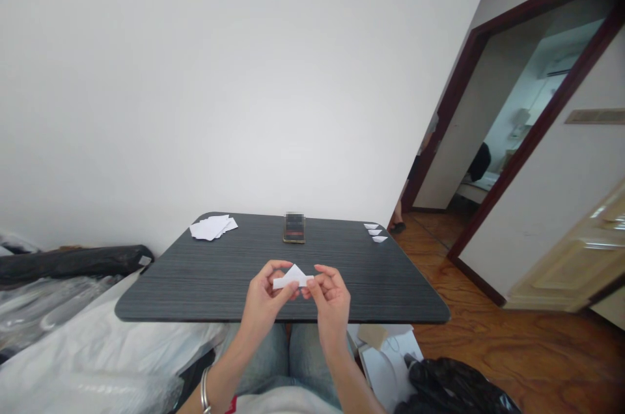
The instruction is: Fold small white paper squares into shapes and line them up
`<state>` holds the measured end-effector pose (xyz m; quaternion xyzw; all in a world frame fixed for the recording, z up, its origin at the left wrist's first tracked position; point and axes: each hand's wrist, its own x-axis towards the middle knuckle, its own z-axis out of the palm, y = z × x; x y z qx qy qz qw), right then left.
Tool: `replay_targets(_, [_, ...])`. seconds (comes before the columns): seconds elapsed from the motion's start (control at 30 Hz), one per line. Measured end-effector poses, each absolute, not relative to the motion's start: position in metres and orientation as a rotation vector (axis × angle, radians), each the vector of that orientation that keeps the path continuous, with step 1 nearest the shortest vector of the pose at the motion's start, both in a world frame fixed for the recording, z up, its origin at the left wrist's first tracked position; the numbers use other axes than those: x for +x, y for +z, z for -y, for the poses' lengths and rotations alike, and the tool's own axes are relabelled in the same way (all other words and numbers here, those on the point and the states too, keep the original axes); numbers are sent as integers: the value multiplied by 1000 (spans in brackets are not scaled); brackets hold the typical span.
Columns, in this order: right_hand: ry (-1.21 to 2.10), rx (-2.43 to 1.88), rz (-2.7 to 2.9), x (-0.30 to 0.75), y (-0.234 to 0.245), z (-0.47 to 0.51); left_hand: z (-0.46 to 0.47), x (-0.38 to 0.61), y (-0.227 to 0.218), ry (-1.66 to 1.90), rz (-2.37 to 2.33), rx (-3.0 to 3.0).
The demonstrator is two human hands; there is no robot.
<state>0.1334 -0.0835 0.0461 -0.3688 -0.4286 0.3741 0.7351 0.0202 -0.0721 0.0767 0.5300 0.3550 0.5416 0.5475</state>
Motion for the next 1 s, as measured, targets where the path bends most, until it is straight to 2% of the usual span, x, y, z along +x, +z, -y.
replay_targets(0.67, [781,-808,926,139,44,78,74,9,81,1110,-651,1163])
replay_targets(1.0, [771,-901,995,136,43,83,70,20,75,1185,-799,1204])
